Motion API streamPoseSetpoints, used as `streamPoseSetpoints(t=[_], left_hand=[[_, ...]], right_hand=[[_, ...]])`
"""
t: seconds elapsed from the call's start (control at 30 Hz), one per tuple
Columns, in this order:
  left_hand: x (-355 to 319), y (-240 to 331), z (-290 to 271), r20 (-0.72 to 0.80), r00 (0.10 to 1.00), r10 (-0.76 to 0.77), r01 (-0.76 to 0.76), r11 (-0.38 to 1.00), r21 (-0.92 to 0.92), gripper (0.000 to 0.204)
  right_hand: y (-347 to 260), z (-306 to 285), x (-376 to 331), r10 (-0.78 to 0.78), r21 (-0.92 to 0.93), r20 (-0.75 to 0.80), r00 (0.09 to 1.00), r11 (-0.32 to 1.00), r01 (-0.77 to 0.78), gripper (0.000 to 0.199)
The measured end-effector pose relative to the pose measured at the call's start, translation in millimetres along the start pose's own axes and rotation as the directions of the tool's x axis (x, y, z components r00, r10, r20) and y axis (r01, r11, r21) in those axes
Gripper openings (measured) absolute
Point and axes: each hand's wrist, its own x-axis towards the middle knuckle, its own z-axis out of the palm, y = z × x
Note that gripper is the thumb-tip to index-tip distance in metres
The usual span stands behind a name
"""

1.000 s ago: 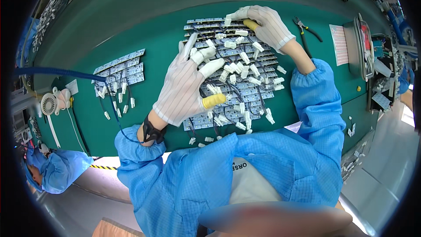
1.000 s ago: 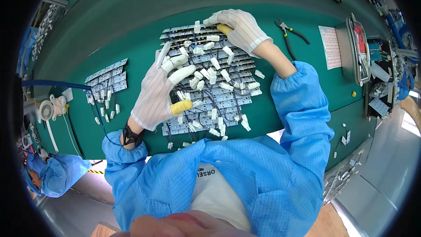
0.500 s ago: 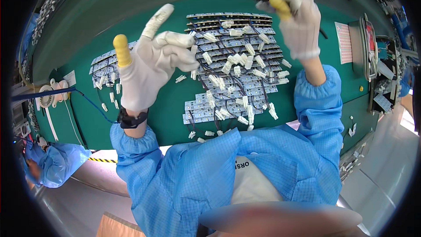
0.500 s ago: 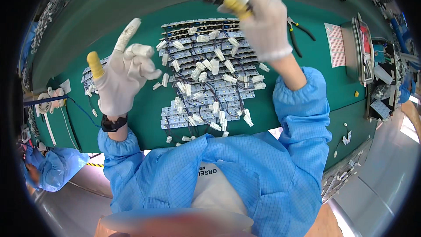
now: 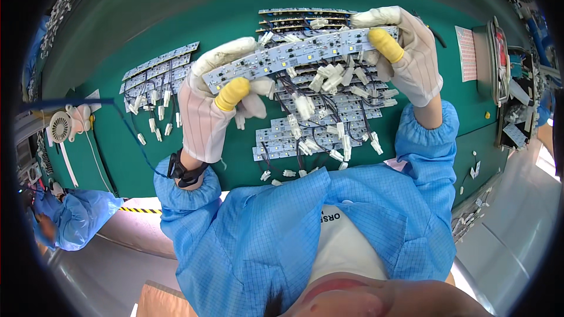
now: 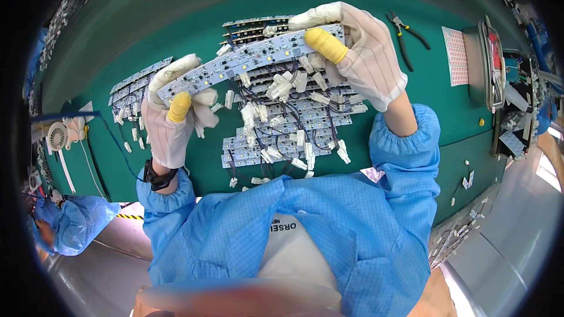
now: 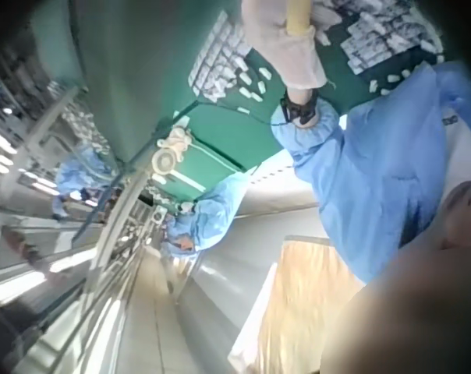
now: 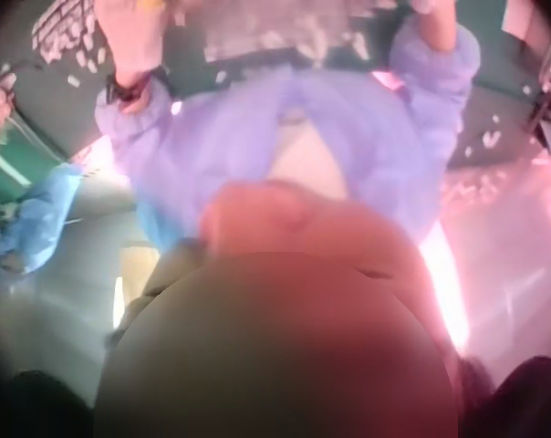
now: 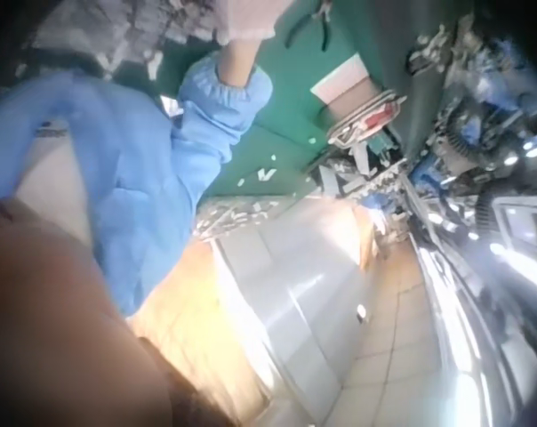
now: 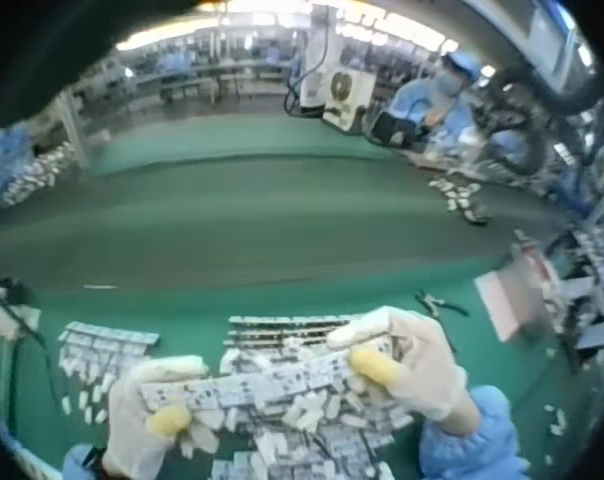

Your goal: Assembling electronic components onto printed circuit boards using hand tools at a manufacturing workstation.

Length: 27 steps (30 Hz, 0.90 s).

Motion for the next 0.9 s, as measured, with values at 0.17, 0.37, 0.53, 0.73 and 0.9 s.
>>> streamPoseSetpoints(t=[0.17, 0.37, 0.53, 0.73, 0.9], left_hand=[[10, -18, -3, -0.143, 0.892, 0.428, -0.390, 0.891, 0.230, 0.063], [1, -12, -16, -0.064, 0.945, 0.321, -0.314, 0.943, 0.107, 0.054], [0, -11, -10, -0.136, 0.934, 0.330, -0.319, 0.943, 0.093, 0.054], [0, -13, -16, -0.073, 0.930, 0.359, -0.340, 0.919, 0.199, 0.058], [-1, -12, -17, -0.059, 0.935, 0.349, -0.336, 0.927, 0.166, 0.060]], right_hand=[[-6, -6, -4, 0.310, 0.310, 0.025, 0.951, 0.902, -0.302, 0.018], [-7, -12, -3, 0.325, 0.332, -0.017, 0.946, 0.894, -0.301, 0.029], [-5, -8, -8, 0.236, 0.415, -0.137, 0.962, 0.895, -0.161, 0.073], [-1, -17, -13, 0.260, 0.384, -0.029, 0.965, 0.894, -0.229, 0.065], [-2, -20, -14, 0.268, 0.368, -0.025, 0.963, 0.898, -0.240, 0.072]])
